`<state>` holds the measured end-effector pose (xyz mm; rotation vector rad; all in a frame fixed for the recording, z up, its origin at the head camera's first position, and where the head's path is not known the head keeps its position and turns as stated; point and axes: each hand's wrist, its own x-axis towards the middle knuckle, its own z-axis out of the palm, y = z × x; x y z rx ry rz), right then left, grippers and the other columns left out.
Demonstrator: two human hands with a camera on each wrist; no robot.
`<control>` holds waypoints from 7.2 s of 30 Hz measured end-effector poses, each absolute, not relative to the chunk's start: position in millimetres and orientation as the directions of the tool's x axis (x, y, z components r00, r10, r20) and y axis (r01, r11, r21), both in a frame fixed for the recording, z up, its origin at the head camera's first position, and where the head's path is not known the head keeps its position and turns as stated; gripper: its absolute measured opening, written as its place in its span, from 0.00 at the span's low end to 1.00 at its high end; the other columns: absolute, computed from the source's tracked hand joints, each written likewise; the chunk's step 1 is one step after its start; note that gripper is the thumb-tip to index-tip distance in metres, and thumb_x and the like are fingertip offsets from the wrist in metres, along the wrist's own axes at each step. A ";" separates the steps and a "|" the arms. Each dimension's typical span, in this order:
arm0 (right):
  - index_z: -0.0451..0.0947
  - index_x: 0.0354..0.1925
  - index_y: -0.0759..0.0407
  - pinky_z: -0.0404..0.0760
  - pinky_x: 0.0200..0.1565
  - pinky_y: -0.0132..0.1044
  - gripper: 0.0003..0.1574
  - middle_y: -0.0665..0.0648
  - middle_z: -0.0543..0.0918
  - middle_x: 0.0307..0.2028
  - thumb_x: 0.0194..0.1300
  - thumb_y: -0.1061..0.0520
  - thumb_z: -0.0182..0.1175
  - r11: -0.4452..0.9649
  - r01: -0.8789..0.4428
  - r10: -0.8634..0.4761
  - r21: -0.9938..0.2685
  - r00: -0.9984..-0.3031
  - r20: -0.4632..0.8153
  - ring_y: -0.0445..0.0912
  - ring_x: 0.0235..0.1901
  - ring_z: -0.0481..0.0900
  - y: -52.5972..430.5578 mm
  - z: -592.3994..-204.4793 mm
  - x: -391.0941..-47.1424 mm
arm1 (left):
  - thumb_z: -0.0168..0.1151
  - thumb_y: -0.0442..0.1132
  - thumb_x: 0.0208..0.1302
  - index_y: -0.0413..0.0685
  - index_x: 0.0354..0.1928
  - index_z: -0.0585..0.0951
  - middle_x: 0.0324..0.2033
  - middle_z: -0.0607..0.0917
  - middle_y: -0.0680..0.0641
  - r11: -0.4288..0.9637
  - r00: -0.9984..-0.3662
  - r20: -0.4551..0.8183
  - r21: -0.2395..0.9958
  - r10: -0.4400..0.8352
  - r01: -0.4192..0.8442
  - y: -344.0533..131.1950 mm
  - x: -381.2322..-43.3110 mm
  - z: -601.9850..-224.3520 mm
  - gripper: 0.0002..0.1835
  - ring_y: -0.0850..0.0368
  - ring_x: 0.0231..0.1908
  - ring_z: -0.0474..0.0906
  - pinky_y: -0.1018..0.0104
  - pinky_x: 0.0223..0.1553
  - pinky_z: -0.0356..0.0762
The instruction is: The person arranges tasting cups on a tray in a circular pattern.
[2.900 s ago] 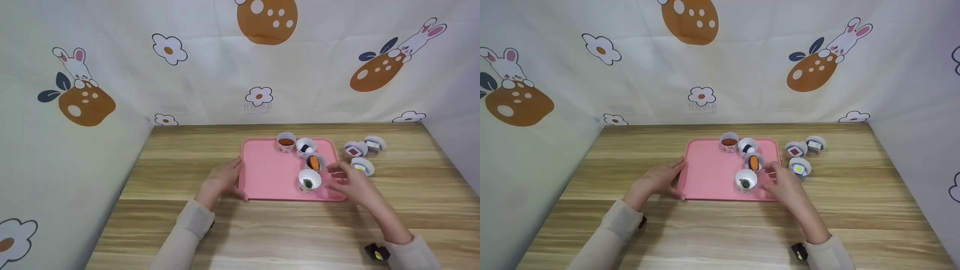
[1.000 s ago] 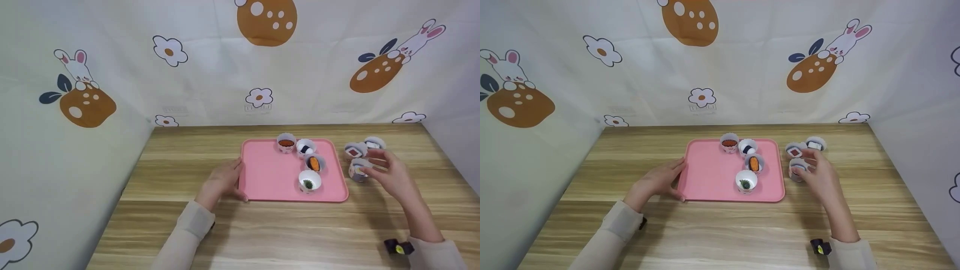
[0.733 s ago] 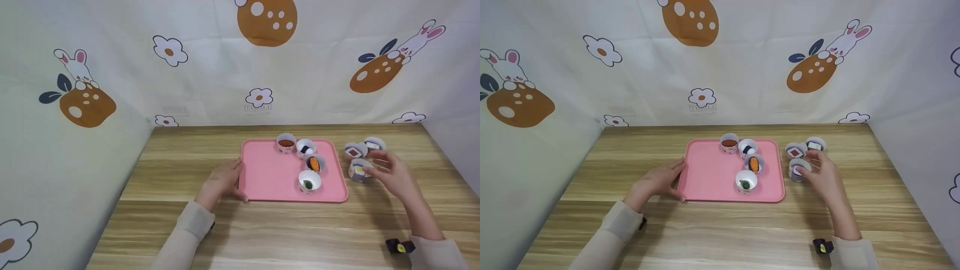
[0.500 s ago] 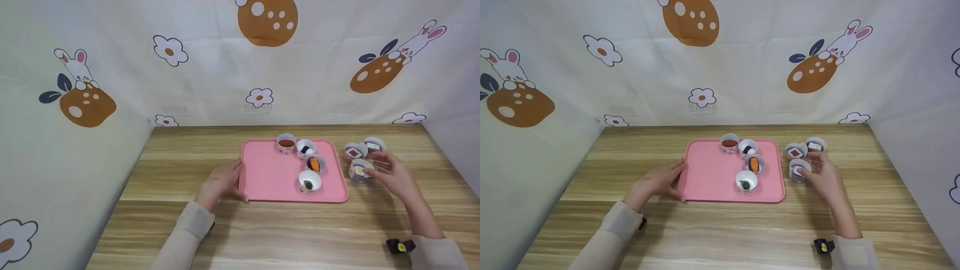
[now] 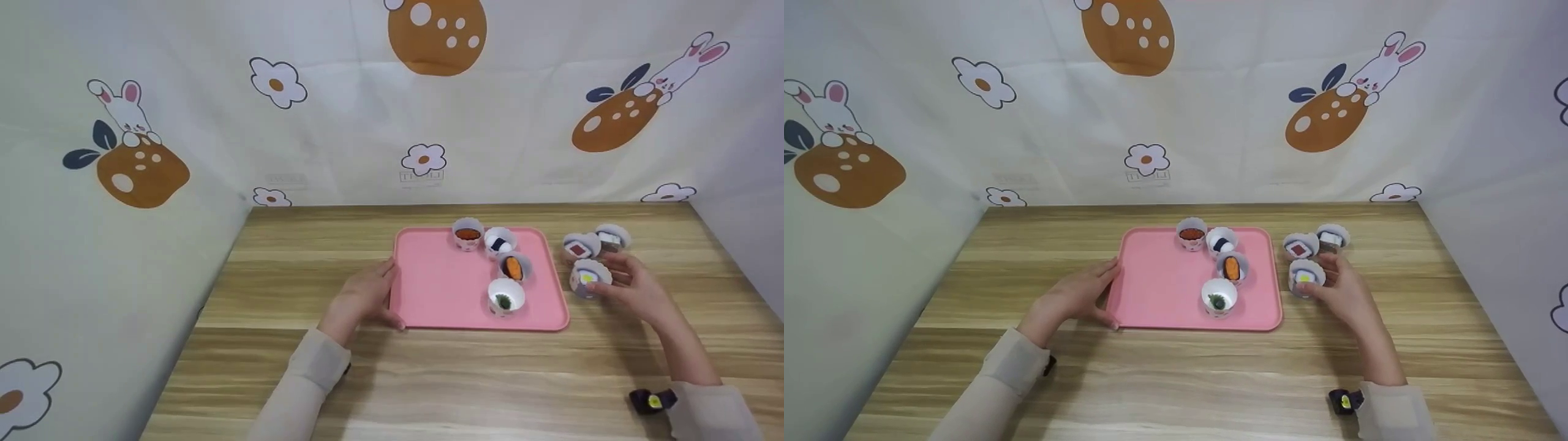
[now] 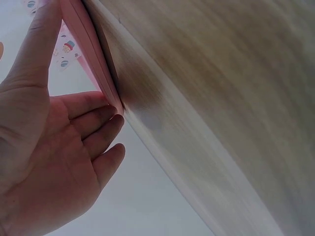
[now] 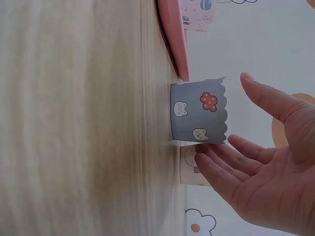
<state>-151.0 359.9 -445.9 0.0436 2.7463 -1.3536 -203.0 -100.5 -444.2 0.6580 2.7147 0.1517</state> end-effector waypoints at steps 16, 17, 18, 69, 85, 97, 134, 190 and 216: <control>0.55 0.68 0.79 0.73 0.47 0.17 0.47 0.81 0.67 0.64 0.65 0.56 0.67 0.634 0.039 -0.038 -0.773 -0.996 -0.082 0.72 0.63 0.69 358.6 -455.4 -154.7 | 0.76 0.64 0.45 0.42 0.78 0.52 0.80 0.51 0.45 0.883 -0.831 -0.301 0.188 0.469 0.430 -101.0 -202.8 -443.8 0.65 0.48 0.79 0.49 0.56 0.79 0.51; 0.55 0.68 0.79 0.70 0.44 0.14 0.46 0.81 0.67 0.63 0.64 0.57 0.67 0.632 0.037 -0.037 -0.774 -0.996 -0.077 0.71 0.63 0.70 358.6 -456.3 -154.9 | 0.76 0.64 0.44 0.42 0.78 0.53 0.79 0.51 0.45 0.881 -0.829 -0.299 0.178 0.473 0.438 -100.9 -203.0 -443.8 0.65 0.49 0.79 0.49 0.56 0.79 0.51; 0.56 0.68 0.79 0.70 0.44 0.13 0.46 0.81 0.68 0.63 0.64 0.58 0.67 0.629 0.034 -0.038 -0.777 -0.997 -0.074 0.70 0.62 0.70 358.3 -457.0 -155.1 | 0.76 0.65 0.44 0.41 0.78 0.53 0.79 0.52 0.45 0.879 -0.828 -0.297 0.169 0.476 0.445 -100.8 -203.2 -443.7 0.66 0.49 0.79 0.50 0.57 0.79 0.51; 0.59 0.68 0.77 0.77 0.48 0.24 0.50 0.80 0.69 0.64 0.63 0.48 0.69 0.705 0.050 -0.001 -0.708 -0.997 -0.071 0.73 0.62 0.72 338.4 -426.8 -152.8 | 0.75 0.65 0.46 0.44 0.79 0.51 0.80 0.49 0.46 0.891 -0.834 -0.314 0.177 0.453 0.418 -99.6 -202.3 -443.4 0.65 0.49 0.79 0.48 0.56 0.79 0.51; 0.63 0.67 0.75 0.70 0.39 0.12 0.47 0.79 0.73 0.62 0.63 0.47 0.69 0.710 0.008 -0.008 -0.704 -1.000 -0.020 0.70 0.59 0.76 321.3 -409.2 -149.7 | 0.75 0.66 0.45 0.41 0.78 0.54 0.79 0.53 0.44 0.872 -0.821 -0.296 0.133 0.488 0.471 -101.6 -203.5 -444.6 0.65 0.48 0.78 0.52 0.56 0.78 0.55; 0.65 0.67 0.72 0.81 0.57 0.43 0.46 0.76 0.75 0.61 0.62 0.47 0.70 0.693 -0.037 -0.043 -0.720 -0.999 0.010 0.66 0.59 0.76 305.7 -405.3 -153.6 | 0.75 0.66 0.45 0.43 0.78 0.52 0.80 0.51 0.45 0.883 -0.826 -0.313 0.140 0.468 0.447 -100.6 -204.2 -444.2 0.65 0.49 0.79 0.50 0.55 0.79 0.54; 0.67 0.65 0.71 0.77 0.62 0.59 0.41 0.74 0.76 0.62 0.62 0.52 0.69 0.646 -0.099 -0.110 -0.757 -0.993 0.036 0.67 0.61 0.76 245.9 -401.9 -170.9 | 0.77 0.63 0.45 0.43 0.78 0.52 0.80 0.50 0.45 0.887 -0.828 -0.320 0.201 0.460 0.415 -100.9 -203.3 -442.9 0.65 0.49 0.79 0.48 0.55 0.79 0.51; 0.76 0.58 0.52 0.82 0.57 0.49 0.33 0.51 0.84 0.53 0.57 0.48 0.74 0.718 -0.380 -0.442 -0.584 -0.896 0.040 0.46 0.54 0.82 190.3 -443.2 -180.1 | 0.77 0.64 0.44 0.42 0.78 0.52 0.80 0.51 0.45 0.880 -0.827 -0.303 0.186 0.474 0.437 -101.5 -203.9 -444.8 0.66 0.48 0.79 0.49 0.55 0.79 0.52; 0.79 0.58 0.57 0.84 0.55 0.47 0.33 0.52 0.86 0.49 0.55 0.51 0.74 0.769 -0.465 -0.503 -0.439 -0.864 0.034 0.44 0.47 0.82 188.7 -441.9 -174.4 | 0.77 0.63 0.44 0.42 0.78 0.52 0.80 0.50 0.44 0.879 -0.829 -0.296 0.203 0.475 0.431 -102.4 -202.2 -444.0 0.66 0.47 0.78 0.50 0.55 0.79 0.53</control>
